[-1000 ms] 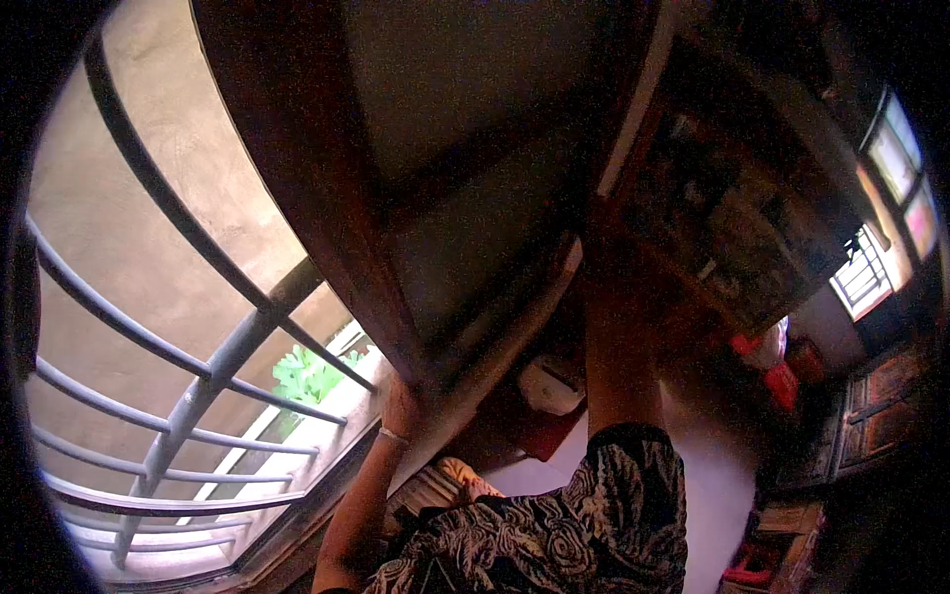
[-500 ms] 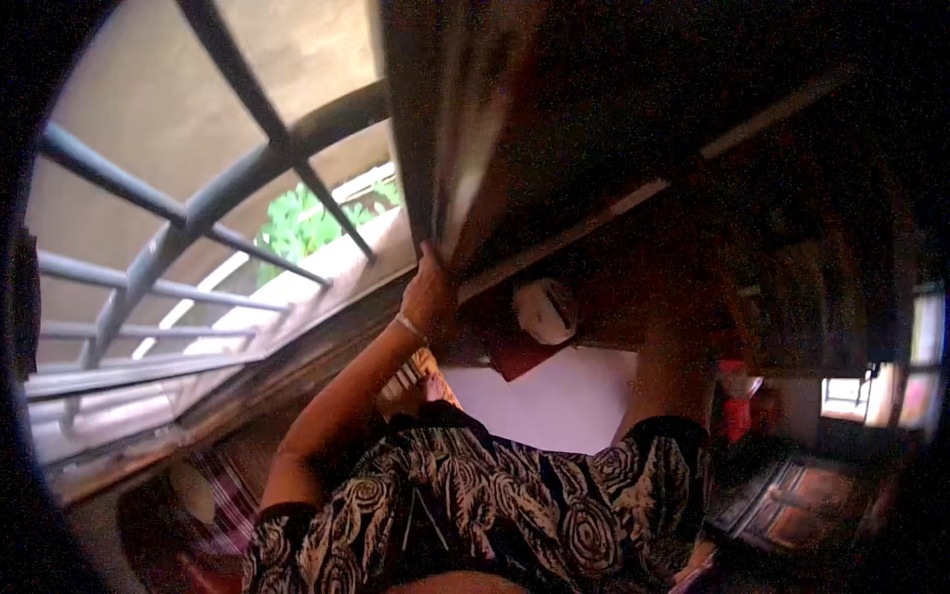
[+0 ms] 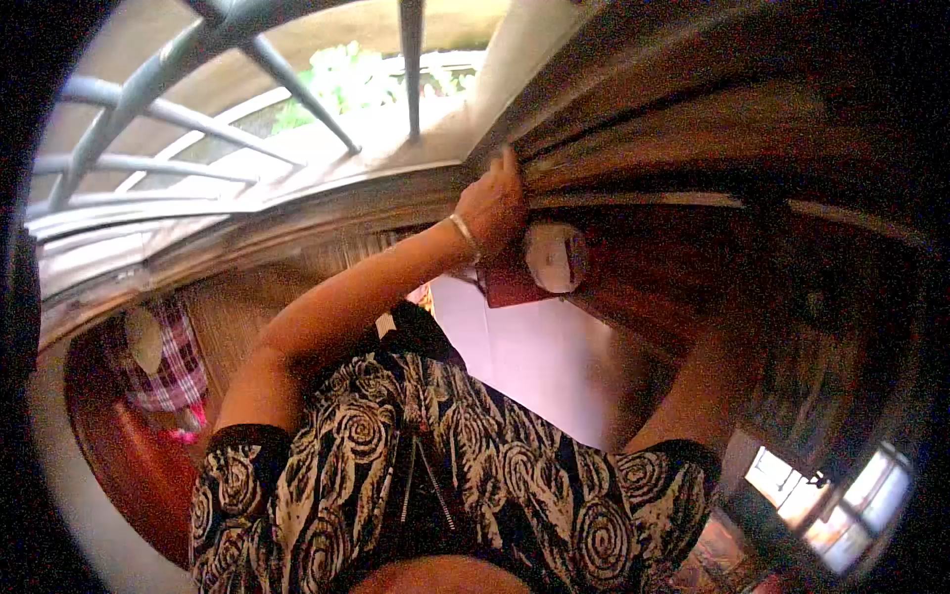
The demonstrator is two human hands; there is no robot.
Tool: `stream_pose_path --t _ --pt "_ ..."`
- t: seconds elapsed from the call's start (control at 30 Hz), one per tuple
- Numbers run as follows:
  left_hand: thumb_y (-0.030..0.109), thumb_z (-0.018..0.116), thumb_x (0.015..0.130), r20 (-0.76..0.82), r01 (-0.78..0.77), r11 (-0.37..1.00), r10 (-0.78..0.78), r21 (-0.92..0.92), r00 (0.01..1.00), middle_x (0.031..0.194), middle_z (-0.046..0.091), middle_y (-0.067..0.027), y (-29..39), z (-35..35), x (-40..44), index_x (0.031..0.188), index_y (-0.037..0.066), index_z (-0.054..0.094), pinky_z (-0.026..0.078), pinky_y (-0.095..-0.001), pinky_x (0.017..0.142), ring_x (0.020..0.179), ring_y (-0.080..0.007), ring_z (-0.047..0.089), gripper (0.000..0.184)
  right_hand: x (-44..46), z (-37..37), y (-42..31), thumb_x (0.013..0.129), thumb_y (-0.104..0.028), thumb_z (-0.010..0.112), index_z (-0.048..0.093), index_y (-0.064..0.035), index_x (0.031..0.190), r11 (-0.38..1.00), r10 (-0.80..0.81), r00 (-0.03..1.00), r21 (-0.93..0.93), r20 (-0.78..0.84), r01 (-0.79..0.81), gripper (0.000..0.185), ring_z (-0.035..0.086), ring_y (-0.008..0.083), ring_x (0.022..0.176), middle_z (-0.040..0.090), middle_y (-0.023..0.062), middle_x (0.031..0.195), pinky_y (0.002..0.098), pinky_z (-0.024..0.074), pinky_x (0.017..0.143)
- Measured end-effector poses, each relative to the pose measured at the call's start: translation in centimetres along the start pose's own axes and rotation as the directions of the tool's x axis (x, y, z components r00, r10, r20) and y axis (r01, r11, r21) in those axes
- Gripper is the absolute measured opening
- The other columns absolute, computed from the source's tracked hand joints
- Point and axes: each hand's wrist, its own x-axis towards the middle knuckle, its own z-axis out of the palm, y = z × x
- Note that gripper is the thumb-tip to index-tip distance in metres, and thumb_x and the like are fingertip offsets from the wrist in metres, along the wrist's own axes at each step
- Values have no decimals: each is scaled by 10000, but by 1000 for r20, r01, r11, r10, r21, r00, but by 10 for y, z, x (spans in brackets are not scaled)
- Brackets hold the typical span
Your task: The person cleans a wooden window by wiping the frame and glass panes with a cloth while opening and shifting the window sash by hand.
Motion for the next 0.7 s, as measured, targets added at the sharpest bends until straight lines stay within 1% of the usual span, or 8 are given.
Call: stream_pose_path --t 0.1,0.23,0.43,0.47,0.53,0.6,0.67,0.7 --pt "65 496 766 39 91 992 -88 -83 995 1013 471 -298 50 -1 16 1240 -169 156 480 -350 743 899 -356 554 628 -3 -17 25 779 -197 594 549 -81 1018 987 123 988 94 90 -131 269 556 189 868 597 77 913 335 467 695" --pt "66 498 755 -2 -47 999 47 -19 999 1013 470 -300 52 -11 20 1219 -157 198 480 -358 747 912 -364 546 596 -40 5 71 777 -195 596 554 -84 1009 849 413 859 213 303 -483 261 556 186 869 599 73 907 333 467 693" --pt "184 607 739 424 -104 975 179 -194 888 1024 522 -216 -63 25 -40 1126 15 397 434 -413 820 990 -371 506 471 -150 40 145 773 -191 599 561 -89 996 218 673 252 140 696 -966 248 556 183 871 601 67 897 332 468 689" --pt "190 613 736 696 70 995 -2 -70 718 1036 537 -216 -30 -54 -47 1095 3 432 420 -413 842 1003 -365 506 443 -168 45 150 773 -191 599 562 -90 994 123 660 154 97 735 -988 246 556 182 871 601 66 895 331 468 689" --pt "196 606 742 711 119 990 -140 79 689 1043 538 -216 -109 -30 -84 1077 -17 436 406 -409 862 1023 -370 492 432 -199 56 158 771 -189 600 564 -91 989 -37 608 -18 6 794 -999 242 556 181 872 602 65 892 331 469 687" --pt "262 617 749 651 302 883 -469 359 597 1104 519 -222 -135 -56 -108 1170 -14 404 412 -405 856 1020 -355 503 547 -221 69 156 770 -188 601 567 -93 985 -28 591 -41 -31 806 -999 237 556 180 872 603 63 889 330 469 686" --pt "249 589 727 362 301 904 -401 302 841 1018 562 -227 -212 -45 -155 1111 -31 461 440 -397 793 965 -341 538 492 -232 87 146 759 -176 606 562 -85 987 113 611 37 -41 791 -993 250 556 188 873 602 70 896 331 466 699" --pt "261 606 724 323 442 875 -485 199 813 990 574 -217 -216 -57 -167 1118 -30 459 443 -379 789 948 -327 550 511 -234 97 137 748 -164 610 557 -75 992 202 621 92 -46 778 -978 265 556 197 873 600 78 905 332 462 712"
